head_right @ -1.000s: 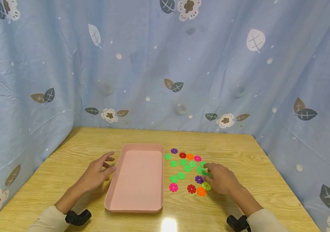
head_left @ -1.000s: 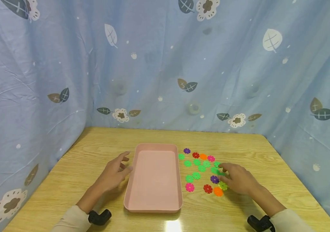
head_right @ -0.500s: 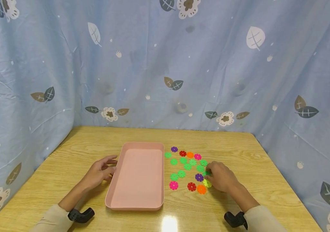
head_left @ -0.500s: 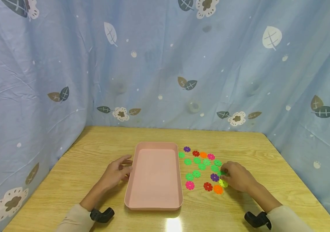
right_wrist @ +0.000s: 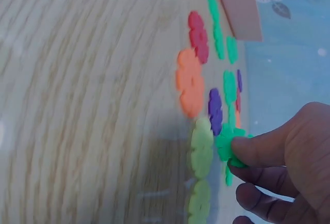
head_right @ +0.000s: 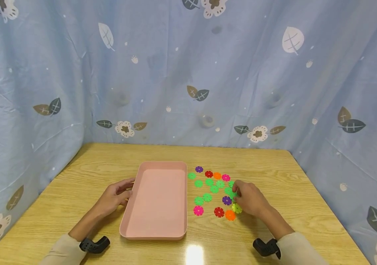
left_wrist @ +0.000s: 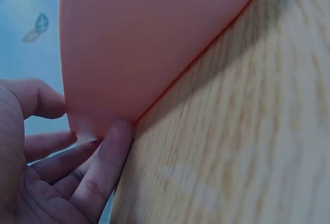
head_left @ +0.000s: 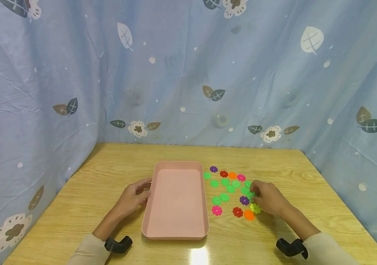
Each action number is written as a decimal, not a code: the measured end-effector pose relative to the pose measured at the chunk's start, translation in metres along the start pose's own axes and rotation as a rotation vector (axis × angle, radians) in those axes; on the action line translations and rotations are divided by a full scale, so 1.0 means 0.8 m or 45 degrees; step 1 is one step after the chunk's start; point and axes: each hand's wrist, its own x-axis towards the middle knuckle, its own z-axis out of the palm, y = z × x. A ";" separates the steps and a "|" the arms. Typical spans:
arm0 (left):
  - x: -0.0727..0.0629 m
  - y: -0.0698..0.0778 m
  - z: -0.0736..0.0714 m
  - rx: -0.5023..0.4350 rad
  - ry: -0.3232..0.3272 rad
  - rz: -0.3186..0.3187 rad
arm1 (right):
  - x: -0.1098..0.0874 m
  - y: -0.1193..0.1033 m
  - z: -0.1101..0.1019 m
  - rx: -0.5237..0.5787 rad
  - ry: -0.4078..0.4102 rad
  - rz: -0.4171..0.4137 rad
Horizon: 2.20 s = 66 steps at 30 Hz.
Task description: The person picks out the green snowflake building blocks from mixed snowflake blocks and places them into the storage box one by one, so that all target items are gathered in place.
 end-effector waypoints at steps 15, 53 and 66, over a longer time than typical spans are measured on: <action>-0.002 -0.008 -0.002 -0.036 -0.020 0.069 | 0.029 -0.047 0.015 0.237 0.141 -0.064; -0.009 -0.012 -0.001 -0.079 -0.033 0.141 | 0.131 -0.190 0.080 0.933 0.069 -0.014; -0.009 -0.011 0.000 -0.070 -0.047 0.149 | 0.156 -0.231 0.109 0.811 0.021 -0.033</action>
